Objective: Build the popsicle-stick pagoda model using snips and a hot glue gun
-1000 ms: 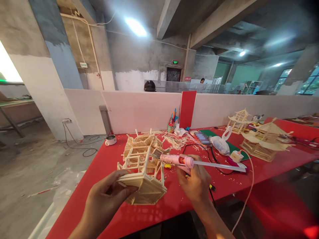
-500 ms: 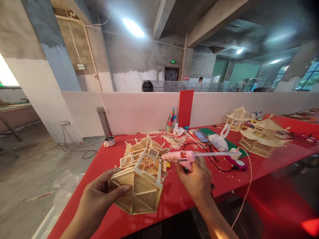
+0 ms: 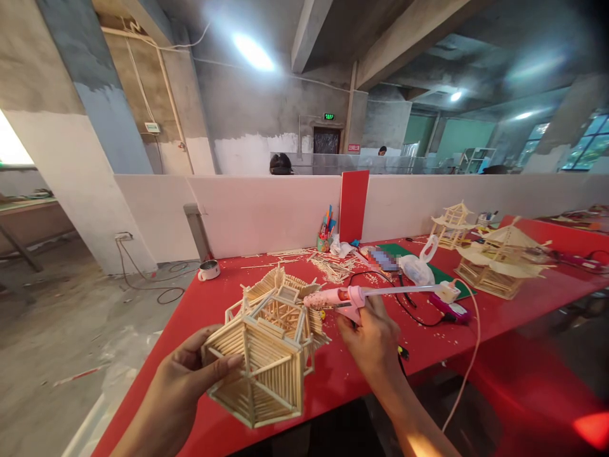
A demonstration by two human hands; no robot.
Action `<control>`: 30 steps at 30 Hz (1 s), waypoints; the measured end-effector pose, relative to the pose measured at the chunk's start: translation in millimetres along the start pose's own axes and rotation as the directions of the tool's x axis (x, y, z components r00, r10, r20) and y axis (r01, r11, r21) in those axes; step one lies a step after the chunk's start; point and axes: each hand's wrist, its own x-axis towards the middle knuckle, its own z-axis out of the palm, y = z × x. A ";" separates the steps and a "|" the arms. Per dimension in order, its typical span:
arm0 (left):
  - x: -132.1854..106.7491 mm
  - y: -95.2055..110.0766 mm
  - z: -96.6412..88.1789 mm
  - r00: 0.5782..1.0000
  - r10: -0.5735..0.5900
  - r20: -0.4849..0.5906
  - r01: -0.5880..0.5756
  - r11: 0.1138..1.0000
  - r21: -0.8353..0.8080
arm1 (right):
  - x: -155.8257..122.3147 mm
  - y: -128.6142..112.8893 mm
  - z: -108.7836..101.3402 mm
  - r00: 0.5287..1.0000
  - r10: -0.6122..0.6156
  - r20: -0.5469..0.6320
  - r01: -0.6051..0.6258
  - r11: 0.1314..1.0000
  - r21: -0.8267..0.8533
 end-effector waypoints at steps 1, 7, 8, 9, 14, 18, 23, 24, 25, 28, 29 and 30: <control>-0.6 -0.4 -0.9 1.000 -0.015 0.001 0.015 1.000 -0.014 | 0.4 -0.6 0.3 1.000 0.000 0.005 0.000 1.000 0.005; -1.7 -10.9 -6.6 0.996 -0.094 0.008 0.094 0.984 -0.154 | 6.2 -4.2 -2.1 0.999 0.000 0.041 -0.002 0.999 0.045; -1.2 -15.9 -7.9 0.995 -0.099 0.011 0.099 0.978 -0.181 | 7.5 -5.1 -3.0 0.999 0.001 0.049 -0.004 0.999 0.050; -0.7 -22.2 -9.2 0.995 -0.101 0.011 0.101 0.973 -0.209 | 8.9 -6.3 -3.9 0.999 0.002 0.053 -0.005 0.999 0.051; 0.3 -63.9 -11.0 0.998 -0.068 -0.009 0.058 0.915 -0.398 | 20.6 -18.6 -13.0 0.999 -0.004 0.043 0.002 0.999 0.046; -1.3 -89.5 -3.2 0.998 -0.055 -0.020 0.035 0.831 -0.555 | 34.7 -31.8 -24.9 0.994 -0.085 0.067 0.080 0.994 0.080; 4.1 -113.4 7.5 0.996 -0.071 -0.047 0.019 0.722 -0.691 | 47.7 -47.1 -34.8 0.963 -0.257 0.082 0.258 0.966 0.002; 6.1 -118.1 9.0 0.997 -0.074 -0.034 0.029 0.705 -0.709 | 49.6 -50.0 -36.2 0.957 -0.277 0.087 0.280 0.960 -0.023; 7.9 -122.4 10.4 0.997 -0.070 -0.020 0.034 0.689 -0.724 | 51.5 -52.9 -37.7 0.952 -0.292 0.093 0.297 0.954 -0.046; 10.8 -131.7 14.1 0.999 -0.040 0.015 0.037 0.645 -0.763 | 56.7 -60.4 -42.1 0.936 -0.330 0.117 0.341 0.936 -0.083; 10.9 -133.5 14.9 0.999 -0.032 0.018 0.035 0.632 -0.774 | 58.2 -62.4 -43.4 0.930 -0.344 0.128 0.356 0.930 -0.088; 10.7 -134.8 15.5 0.999 -0.031 0.024 0.038 0.622 -0.782 | 59.6 -64.1 -44.4 0.924 -0.357 0.137 0.371 0.924 -0.093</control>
